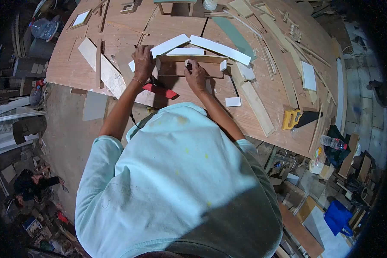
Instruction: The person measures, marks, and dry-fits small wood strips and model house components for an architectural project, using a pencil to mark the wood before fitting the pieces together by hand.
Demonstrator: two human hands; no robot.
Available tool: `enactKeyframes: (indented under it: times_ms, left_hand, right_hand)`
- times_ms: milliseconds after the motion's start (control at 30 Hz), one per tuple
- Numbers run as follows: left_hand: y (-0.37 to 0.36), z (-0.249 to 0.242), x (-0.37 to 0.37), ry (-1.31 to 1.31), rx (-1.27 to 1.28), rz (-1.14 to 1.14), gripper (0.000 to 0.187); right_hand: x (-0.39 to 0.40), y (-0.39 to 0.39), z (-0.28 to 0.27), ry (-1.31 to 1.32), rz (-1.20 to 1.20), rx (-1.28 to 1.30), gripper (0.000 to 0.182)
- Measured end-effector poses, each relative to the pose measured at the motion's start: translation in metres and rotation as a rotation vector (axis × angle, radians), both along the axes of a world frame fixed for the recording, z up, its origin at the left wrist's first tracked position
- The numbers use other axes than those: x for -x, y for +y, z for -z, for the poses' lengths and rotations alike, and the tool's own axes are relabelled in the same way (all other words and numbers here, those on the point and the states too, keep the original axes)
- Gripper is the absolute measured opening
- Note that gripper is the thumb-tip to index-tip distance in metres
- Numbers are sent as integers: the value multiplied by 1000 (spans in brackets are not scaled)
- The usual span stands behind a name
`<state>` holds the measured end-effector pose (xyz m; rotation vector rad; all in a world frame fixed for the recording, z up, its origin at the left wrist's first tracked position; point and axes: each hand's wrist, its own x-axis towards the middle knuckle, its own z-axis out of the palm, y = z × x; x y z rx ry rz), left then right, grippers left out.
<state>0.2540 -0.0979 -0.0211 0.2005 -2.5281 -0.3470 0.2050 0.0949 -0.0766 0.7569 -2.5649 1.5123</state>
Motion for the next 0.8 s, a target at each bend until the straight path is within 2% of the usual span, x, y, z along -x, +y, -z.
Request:
enactKeyframes:
  times_ms: [100, 167, 233, 300, 367, 567, 667, 733, 800]
  left_hand:
    - [33, 0, -12, 150, -293, 83, 35]
    - [65, 3, -22, 78, -517, 132, 31]
    - [82, 25, -19, -114, -667, 75, 28]
    - [89, 40, -15, -131, -618, 56, 34]
    - [92, 47, -11, -147, -898, 86, 34]
    - [90, 57, -8, -135, -919, 110, 36]
    - [93, 41, -12, -159, -971, 120, 37]
    - [94, 46, -10, -132, -970, 108, 38]
    - [95, 48, -10, -107, -969, 100, 38]
  right_hand:
    - [0, -1, 1, -12, 19, 15, 30]
    - [-1, -1, 2, -19, 28, 16, 28]
    - [0, -2, 1, -20, 52, -40, 26]
    - [-1, -3, 1, -13, 61, -30, 26]
    - [-2, -2, 2, -7, 72, -20, 25]
    - [0, -2, 2, -52, 34, -5, 23]
    - [1, -5, 3, -69, 30, -5, 22]
    - [1, -6, 3, 40, 54, -90, 22]
    - [2, -9, 3, 51, 55, -72, 21]
